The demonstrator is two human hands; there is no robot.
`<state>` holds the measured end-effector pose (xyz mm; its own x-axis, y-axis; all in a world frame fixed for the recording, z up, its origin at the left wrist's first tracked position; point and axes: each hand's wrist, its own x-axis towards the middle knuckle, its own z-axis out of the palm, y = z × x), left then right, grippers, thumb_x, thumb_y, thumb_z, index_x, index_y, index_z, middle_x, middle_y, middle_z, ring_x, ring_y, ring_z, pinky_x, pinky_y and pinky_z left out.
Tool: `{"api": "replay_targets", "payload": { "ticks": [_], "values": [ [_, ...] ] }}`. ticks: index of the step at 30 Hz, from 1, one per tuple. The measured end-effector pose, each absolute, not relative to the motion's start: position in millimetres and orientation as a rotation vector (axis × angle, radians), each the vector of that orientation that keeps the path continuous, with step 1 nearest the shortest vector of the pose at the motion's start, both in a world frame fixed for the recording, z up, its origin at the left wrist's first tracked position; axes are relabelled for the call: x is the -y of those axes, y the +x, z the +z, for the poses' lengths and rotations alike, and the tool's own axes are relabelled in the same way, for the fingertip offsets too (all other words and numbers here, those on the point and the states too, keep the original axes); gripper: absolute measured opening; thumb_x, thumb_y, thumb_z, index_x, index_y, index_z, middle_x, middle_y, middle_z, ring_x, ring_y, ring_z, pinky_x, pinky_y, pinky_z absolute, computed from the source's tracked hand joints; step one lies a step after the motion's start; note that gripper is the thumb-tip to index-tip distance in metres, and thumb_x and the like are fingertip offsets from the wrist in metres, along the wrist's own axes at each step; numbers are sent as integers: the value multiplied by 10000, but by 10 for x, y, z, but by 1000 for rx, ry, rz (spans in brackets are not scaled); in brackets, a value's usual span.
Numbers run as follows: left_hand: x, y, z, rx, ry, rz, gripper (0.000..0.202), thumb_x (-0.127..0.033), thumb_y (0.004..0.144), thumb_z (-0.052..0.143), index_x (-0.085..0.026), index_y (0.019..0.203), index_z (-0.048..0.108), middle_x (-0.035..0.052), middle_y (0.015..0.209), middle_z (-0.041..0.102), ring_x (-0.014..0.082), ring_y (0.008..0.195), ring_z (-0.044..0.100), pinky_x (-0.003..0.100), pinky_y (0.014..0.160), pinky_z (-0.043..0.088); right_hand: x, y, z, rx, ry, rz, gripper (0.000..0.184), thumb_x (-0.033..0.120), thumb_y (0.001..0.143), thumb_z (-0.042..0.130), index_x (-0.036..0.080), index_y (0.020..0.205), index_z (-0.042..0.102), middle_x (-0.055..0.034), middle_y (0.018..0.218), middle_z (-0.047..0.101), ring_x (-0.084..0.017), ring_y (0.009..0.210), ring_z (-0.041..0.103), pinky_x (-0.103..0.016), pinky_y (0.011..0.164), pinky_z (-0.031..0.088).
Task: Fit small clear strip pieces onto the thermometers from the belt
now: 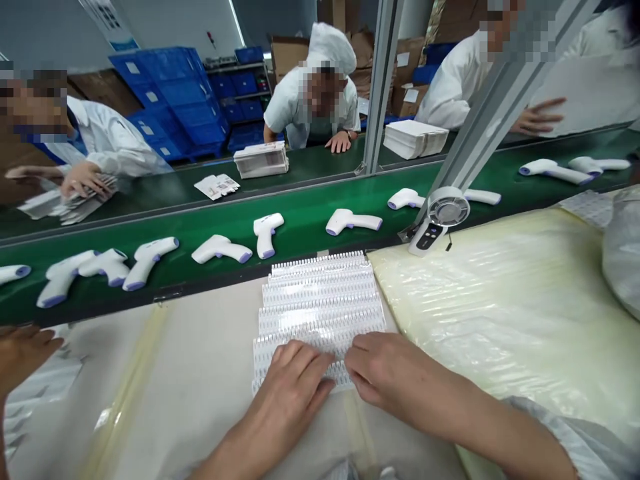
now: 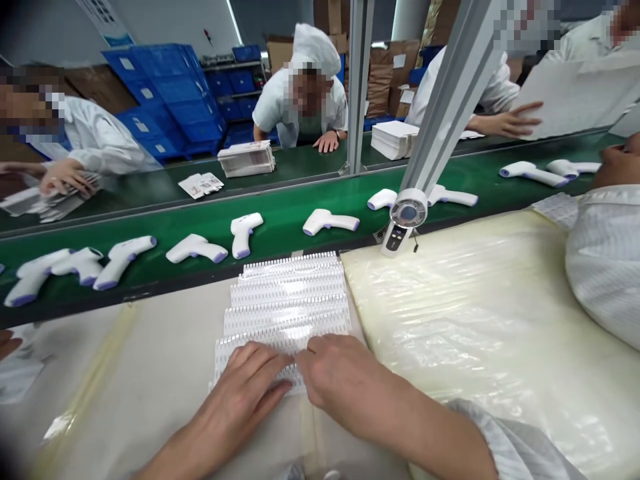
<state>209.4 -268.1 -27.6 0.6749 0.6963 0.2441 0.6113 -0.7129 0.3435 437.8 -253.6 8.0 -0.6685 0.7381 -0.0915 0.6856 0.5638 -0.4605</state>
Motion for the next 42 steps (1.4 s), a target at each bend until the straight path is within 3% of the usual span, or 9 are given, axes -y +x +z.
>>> {"api": "replay_targets", "payload": {
  "ticks": [4,9,12,15,17,22,28,34,42],
  "values": [
    [2224,2036,-6,-1051,2531,457,270,-233,928,694,-247,1192,642,37,1067,682,224,1005,599,346,873,504,2503,4521,203,2149,-1170,1185,156,64,852,628,196,795,690,-15,873,723,-170,799,681,-266,699,493],
    [631,2175,339,-1738,2291,654,333,-204,841,682,-201,1171,644,137,1318,608,381,1331,487,544,1055,433,2328,4639,114,1589,-1076,1303,95,152,814,686,228,769,720,-23,892,756,-181,850,679,-274,725,520],
    [-85,2321,357,-1808,2160,653,234,-177,735,718,-146,950,633,159,1116,648,416,1220,565,525,930,490,2207,4699,56,1372,-1055,1241,66,212,785,727,222,720,723,-34,807,746,-190,776,668,-301,674,522],
    [-310,2442,384,-1758,2080,656,87,-219,745,625,-159,762,564,60,864,608,308,1000,662,414,856,507,2123,4786,84,1145,-1020,1245,72,270,754,785,218,716,750,-32,769,732,-178,711,645,-303,634,530],
    [-201,2509,448,-1712,2044,693,96,-223,733,577,-164,808,571,54,858,595,277,932,662,378,800,514,2112,4839,140,1016,-993,1252,118,309,730,835,215,713,764,-35,785,733,-172,714,635,-296,632,535],
    [974,2687,525,-1235,1788,678,579,-296,764,553,-268,1335,456,73,1032,653,253,817,662,347,619,537,2235,4833,272,764,-852,1323,185,351,714,888,217,691,763,-20,881,718,-126,648,622,-291,658,554],
    [2220,2937,248,-833,1288,658,369,-343,883,573,-294,1218,427,11,939,550,135,665,527,266,573,431,2351,4592,218,767,-835,1427,195,346,736,871,210,681,743,-27,985,668,-117,624,608,-291,596,541],
    [2183,2928,91,-918,1240,775,447,-356,890,579,-310,1305,417,31,1089,565,153,749,538,299,657,472,2322,4420,77,883,-990,1280,144,320,750,835,234,678,745,-47,971,685,-221,958,652,-341,833,541],
    [2219,2923,104,-892,1191,729,465,-316,878,524,-296,1322,387,41,1099,558,154,760,547,299,670,460,2310,4396,57,975,-1073,1188,124,302,743,807,236,681,722,-52,940,690,-229,922,661,-363,835,543]
  ]
}}
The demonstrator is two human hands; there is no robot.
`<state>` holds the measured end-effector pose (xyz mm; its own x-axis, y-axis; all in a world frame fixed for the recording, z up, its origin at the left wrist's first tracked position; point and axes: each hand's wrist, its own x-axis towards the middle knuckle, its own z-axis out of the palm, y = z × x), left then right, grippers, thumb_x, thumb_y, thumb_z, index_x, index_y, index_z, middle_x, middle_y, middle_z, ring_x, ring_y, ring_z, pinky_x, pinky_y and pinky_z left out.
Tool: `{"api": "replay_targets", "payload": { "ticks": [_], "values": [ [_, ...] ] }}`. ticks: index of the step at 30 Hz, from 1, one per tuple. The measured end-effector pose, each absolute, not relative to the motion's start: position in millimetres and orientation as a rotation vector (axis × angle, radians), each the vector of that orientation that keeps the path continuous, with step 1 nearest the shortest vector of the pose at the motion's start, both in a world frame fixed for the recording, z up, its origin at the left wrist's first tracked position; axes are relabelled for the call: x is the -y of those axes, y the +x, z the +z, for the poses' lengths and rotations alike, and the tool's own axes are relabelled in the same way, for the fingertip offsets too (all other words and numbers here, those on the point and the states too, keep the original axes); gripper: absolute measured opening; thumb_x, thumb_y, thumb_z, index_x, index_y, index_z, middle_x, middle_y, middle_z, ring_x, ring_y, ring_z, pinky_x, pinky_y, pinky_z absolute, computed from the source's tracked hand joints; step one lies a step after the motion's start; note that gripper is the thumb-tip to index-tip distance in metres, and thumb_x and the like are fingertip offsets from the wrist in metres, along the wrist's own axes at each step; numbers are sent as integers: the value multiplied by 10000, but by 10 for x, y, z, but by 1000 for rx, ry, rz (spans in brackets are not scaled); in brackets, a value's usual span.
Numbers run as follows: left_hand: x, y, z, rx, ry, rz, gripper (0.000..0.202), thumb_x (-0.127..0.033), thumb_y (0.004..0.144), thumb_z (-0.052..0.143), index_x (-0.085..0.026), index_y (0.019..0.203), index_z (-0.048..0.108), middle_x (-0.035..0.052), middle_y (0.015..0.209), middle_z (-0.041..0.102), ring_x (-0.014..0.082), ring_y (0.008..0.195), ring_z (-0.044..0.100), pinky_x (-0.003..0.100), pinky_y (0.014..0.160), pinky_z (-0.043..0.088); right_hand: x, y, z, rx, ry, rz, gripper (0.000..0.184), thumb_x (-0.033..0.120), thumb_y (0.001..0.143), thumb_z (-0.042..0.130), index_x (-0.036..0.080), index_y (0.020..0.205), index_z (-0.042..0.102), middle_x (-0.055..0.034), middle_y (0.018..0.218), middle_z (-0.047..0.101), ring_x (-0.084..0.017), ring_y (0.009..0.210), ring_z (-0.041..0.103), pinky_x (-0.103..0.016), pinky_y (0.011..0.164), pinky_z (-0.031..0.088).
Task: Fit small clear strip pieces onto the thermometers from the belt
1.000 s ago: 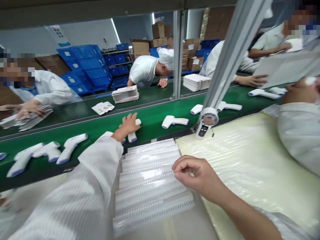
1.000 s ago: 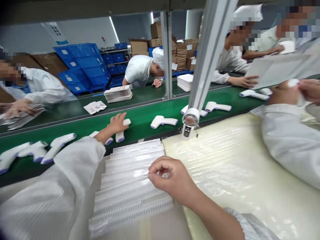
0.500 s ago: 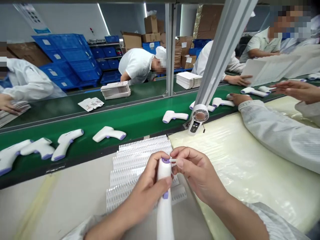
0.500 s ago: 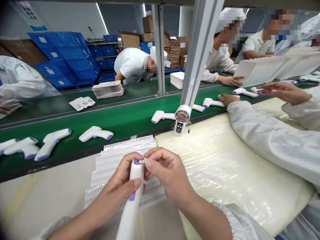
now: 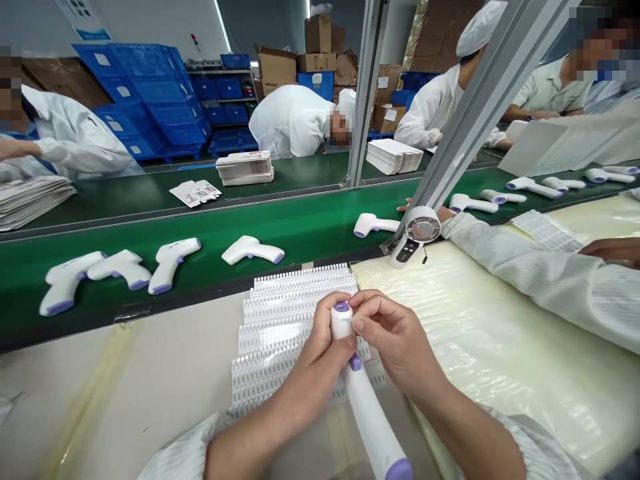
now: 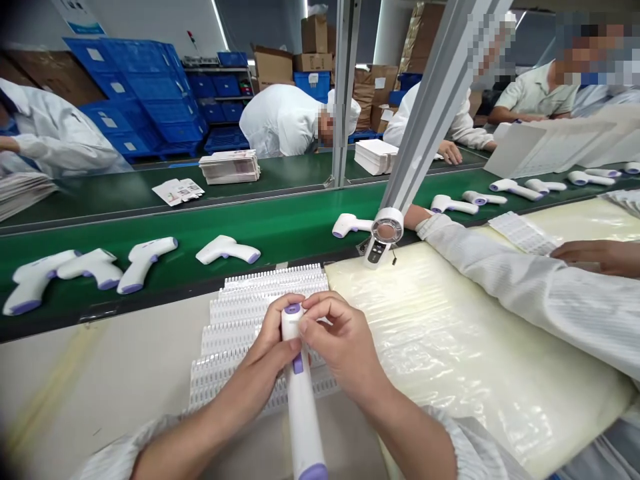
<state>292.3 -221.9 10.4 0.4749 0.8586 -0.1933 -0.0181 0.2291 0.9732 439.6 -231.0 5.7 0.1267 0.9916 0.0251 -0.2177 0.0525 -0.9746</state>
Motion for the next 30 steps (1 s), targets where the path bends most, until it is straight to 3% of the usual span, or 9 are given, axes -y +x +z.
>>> {"api": "replay_targets", "payload": {
  "ticks": [15,20,25,30],
  "values": [
    [2217,2884,19,-979,1279,661,493,-535,987,432,-311,1424,379,74,1123,597,240,958,609,356,755,470,2307,4426,74,966,-1065,1211,95,264,728,807,236,678,731,-50,948,691,-218,908,664,-322,749,547],
    [2221,2886,36,-979,1285,682,534,-635,988,428,-317,1415,385,83,1233,572,239,1009,605,341,755,474,2305,4428,76,1001,-1063,1190,111,279,747,804,234,689,721,-54,953,691,-223,936,671,-321,750,557],
    [2232,2888,50,-983,1289,690,526,-630,995,433,-310,1409,379,95,1370,517,217,977,596,332,728,472,2304,4424,86,1004,-1044,1202,87,246,749,790,236,691,726,-50,940,690,-215,926,674,-300,710,560],
    [2221,2918,111,-993,1308,702,522,-645,994,426,-280,1365,391,102,1301,535,232,988,589,340,726,484,2326,4405,111,1002,-1064,1177,84,259,749,793,239,697,730,-48,934,685,-212,910,667,-303,711,565]
  ]
}}
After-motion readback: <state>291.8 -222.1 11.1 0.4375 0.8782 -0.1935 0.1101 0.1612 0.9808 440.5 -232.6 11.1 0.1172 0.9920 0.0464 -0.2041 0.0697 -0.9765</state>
